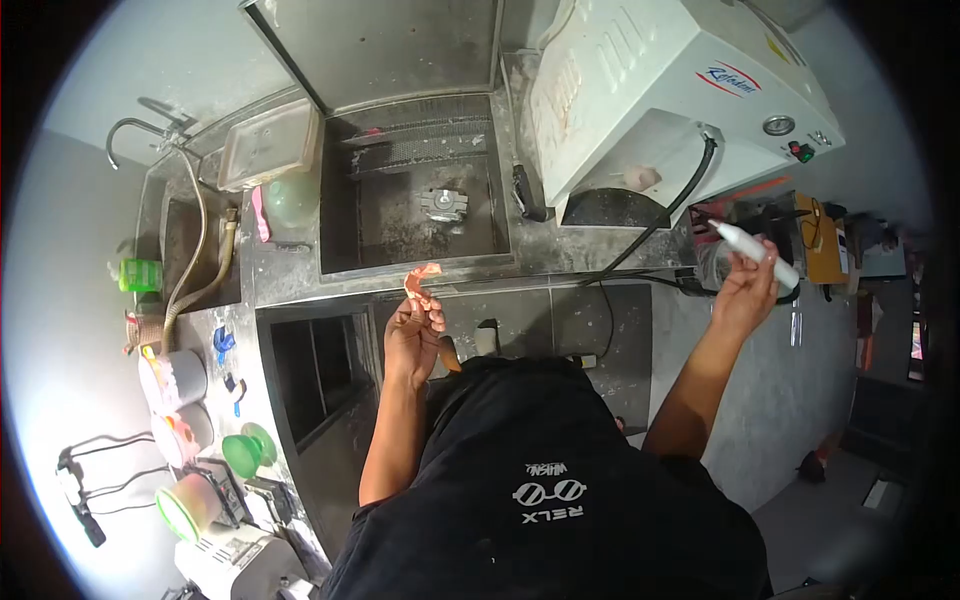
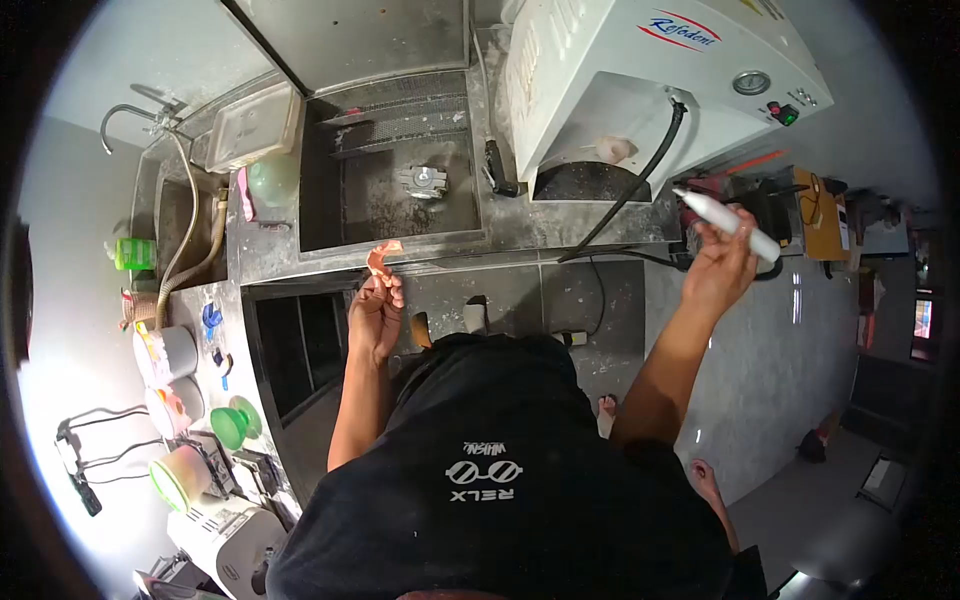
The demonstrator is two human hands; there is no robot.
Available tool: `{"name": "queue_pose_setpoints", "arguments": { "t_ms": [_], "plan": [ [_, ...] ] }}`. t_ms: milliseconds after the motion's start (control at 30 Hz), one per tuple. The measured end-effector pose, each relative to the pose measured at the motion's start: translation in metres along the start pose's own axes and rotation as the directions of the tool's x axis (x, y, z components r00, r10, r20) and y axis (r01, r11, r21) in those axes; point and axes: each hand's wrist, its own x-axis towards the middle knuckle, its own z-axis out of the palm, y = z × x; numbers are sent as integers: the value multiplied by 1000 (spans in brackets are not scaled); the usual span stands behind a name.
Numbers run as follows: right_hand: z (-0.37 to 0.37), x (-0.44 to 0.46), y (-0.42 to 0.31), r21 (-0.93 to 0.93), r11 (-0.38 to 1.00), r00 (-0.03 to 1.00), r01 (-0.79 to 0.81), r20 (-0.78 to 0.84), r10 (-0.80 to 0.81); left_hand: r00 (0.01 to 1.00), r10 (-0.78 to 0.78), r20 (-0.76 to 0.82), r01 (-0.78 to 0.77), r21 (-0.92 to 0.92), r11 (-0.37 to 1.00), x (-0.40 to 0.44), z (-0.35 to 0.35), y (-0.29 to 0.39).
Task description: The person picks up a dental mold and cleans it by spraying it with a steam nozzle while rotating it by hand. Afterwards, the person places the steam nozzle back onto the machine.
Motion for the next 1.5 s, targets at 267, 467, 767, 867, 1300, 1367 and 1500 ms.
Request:
{"name": "queue_pose_setpoints", "arguments": {
  "t_ms": [267, 467, 767, 867, 1300, 1367, 1500],
  "plan": [
    [84, -111, 10, -114, 993, 944, -7, 326, 44, 992, -123, -3, 123, -10, 992, 10, 5, -31],
    [89, -134, 18, -158, 987, 927, 30, 374, 31, 984, -179, -15, 179, 4, 984, 10, 18, -42],
    [99, -175, 41, -83, 991, 864, 106, 502, -50, 994, -92, 67, 91, 14, 996, 24, 64, -61],
    [100, -172, 43, -116, 987, 880, 114, 472, -46, 996, -73, 46, 72, 30, 997, 24, 72, -69],
    [101, -174, 50, -156, 981, 890, 120, 454, -36, 999, -48, 3, 47, 111, 993, 24, 74, -70],
    [105, -176, 49, -117, 993, 932, 25, 362, 20, 999, -48, 7, 47, 113, 992, 25, 71, -69],
    [107, -178, 48, -146, 989, 943, -8, 328, 56, 998, -55, -11, 56, 104, 993, 25, 67, -66]
  ]
}}
